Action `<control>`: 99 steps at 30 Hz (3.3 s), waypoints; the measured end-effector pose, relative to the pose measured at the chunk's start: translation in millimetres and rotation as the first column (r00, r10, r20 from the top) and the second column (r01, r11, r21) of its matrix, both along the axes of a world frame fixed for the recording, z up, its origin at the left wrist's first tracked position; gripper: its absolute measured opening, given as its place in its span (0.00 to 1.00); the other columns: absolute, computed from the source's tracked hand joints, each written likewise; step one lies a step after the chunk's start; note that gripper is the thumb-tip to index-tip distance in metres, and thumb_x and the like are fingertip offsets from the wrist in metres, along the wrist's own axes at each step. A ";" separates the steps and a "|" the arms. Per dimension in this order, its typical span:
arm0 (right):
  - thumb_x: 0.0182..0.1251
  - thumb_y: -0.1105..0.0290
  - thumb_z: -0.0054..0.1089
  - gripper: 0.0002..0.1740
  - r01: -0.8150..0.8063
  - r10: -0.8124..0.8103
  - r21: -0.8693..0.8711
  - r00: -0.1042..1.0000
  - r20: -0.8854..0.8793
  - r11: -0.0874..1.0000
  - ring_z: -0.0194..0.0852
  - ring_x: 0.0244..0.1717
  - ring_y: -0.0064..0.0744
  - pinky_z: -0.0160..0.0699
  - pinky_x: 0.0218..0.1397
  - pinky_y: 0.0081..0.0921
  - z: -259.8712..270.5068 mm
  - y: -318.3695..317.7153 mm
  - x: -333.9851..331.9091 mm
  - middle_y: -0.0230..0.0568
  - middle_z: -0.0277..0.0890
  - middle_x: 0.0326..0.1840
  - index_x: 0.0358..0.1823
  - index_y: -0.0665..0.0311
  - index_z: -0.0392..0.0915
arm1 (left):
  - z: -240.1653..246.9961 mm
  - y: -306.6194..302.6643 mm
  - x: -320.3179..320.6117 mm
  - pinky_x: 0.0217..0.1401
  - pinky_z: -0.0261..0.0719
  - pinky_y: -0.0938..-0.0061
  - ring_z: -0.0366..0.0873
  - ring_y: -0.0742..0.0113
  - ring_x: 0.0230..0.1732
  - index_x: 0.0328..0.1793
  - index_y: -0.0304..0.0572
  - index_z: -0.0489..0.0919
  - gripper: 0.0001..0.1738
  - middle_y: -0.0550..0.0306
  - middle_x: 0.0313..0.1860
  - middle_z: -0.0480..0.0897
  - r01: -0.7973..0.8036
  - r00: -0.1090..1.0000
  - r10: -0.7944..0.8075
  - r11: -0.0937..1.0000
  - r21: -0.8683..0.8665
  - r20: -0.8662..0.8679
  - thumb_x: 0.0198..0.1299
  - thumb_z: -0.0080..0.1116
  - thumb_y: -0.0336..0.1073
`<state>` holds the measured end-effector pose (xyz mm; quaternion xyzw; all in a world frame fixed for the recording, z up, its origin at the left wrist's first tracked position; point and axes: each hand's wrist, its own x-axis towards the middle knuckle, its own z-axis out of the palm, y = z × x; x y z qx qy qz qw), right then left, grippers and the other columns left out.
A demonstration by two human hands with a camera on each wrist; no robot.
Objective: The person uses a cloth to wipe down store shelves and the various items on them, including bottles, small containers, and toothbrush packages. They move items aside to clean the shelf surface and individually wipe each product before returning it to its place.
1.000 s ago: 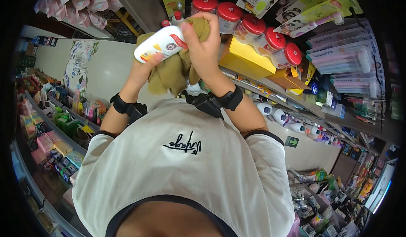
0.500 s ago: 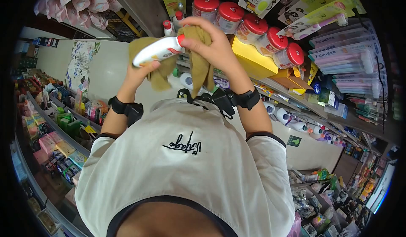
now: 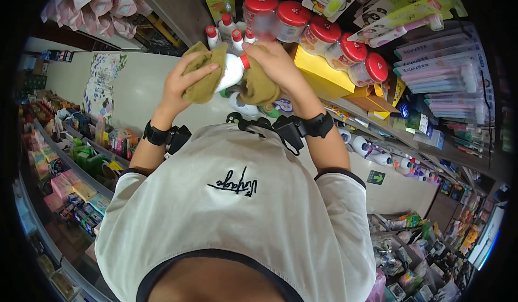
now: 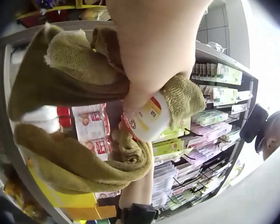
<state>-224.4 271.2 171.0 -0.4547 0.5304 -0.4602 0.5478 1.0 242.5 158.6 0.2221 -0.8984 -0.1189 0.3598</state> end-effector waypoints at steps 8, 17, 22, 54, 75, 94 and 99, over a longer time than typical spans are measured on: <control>0.69 0.54 0.35 0.24 0.306 -0.233 -0.420 0.948 0.218 0.854 0.70 0.48 0.32 0.67 0.54 0.28 18.0 5.4 33.4 0.46 0.73 0.42 0.48 0.70 0.67 | -15.8 20.3 -9.9 0.57 0.71 0.70 0.72 0.63 0.54 0.62 0.35 0.62 0.29 0.49 0.56 0.71 0.685 0.669 0.468 -0.084 0.724 -0.578 0.56 0.57 0.38; 0.45 0.50 0.67 0.37 -0.168 -0.010 -0.719 0.971 -0.237 0.674 0.64 0.52 0.38 0.59 0.58 0.30 -4.9 3.4 37.3 0.45 0.66 0.52 0.51 0.66 0.66 | 23.0 21.7 -13.6 0.54 0.73 0.69 0.74 0.60 0.51 0.61 0.38 0.64 0.30 0.48 0.52 0.75 0.633 0.734 0.530 -0.307 0.711 -0.425 0.58 0.51 0.50; 0.51 0.53 0.63 0.29 -0.139 0.351 -0.501 0.865 0.358 0.854 0.69 0.44 0.33 0.63 0.57 0.27 18.8 -4.1 14.7 0.39 0.69 0.46 0.49 0.67 0.72 | 12.4 21.9 -17.5 0.47 0.77 0.70 0.77 0.61 0.45 0.58 0.39 0.67 0.24 0.49 0.49 0.76 0.738 0.674 0.521 -0.511 0.441 -0.524 0.62 0.43 0.47; 0.49 0.60 0.63 0.22 -0.208 -0.151 -0.486 0.785 -0.601 0.849 0.77 0.31 0.33 0.74 0.33 0.25 -31.3 20.4 49.6 0.40 0.78 0.34 0.48 0.54 0.77 | -67.0 4.5 11.8 0.48 0.74 0.75 0.74 0.70 0.46 0.56 0.37 0.67 0.23 0.56 0.47 0.75 0.382 0.895 0.347 -0.275 0.882 -0.280 0.60 0.54 0.42; 0.47 0.52 0.62 0.23 -0.250 -0.272 -0.320 0.210 -0.939 0.914 0.78 0.28 0.40 0.74 0.28 0.34 -35.1 -67.0 44.2 0.40 0.77 0.29 0.46 0.48 0.77 | -118.9 12.0 68.2 0.36 0.78 0.73 0.78 0.65 0.36 0.50 0.33 0.70 0.17 0.52 0.39 0.78 0.468 0.653 0.731 -0.185 0.864 -0.198 0.57 0.52 0.35; 0.47 0.51 0.61 0.19 -0.250 -0.043 -0.023 -0.073 -0.996 0.968 0.79 0.28 0.42 0.76 0.29 0.34 -58.8 -97.1 62.9 0.43 0.78 0.25 0.29 0.61 0.79 | -122.2 7.5 69.1 0.42 0.78 0.70 0.77 0.61 0.42 0.54 0.32 0.67 0.19 0.50 0.43 0.76 0.454 0.694 0.700 -0.244 0.857 -0.169 0.57 0.49 0.33; 0.48 0.51 0.59 0.19 -0.211 -0.030 -0.005 -0.115 -0.993 0.977 0.79 0.29 0.43 0.77 0.30 0.34 -52.7 -104.6 63.6 0.44 0.78 0.26 0.28 0.60 0.80 | -122.2 7.8 68.2 0.42 0.78 0.69 0.77 0.61 0.41 0.54 0.32 0.66 0.20 0.49 0.43 0.76 0.483 0.681 0.707 -0.235 0.844 -0.193 0.57 0.49 0.33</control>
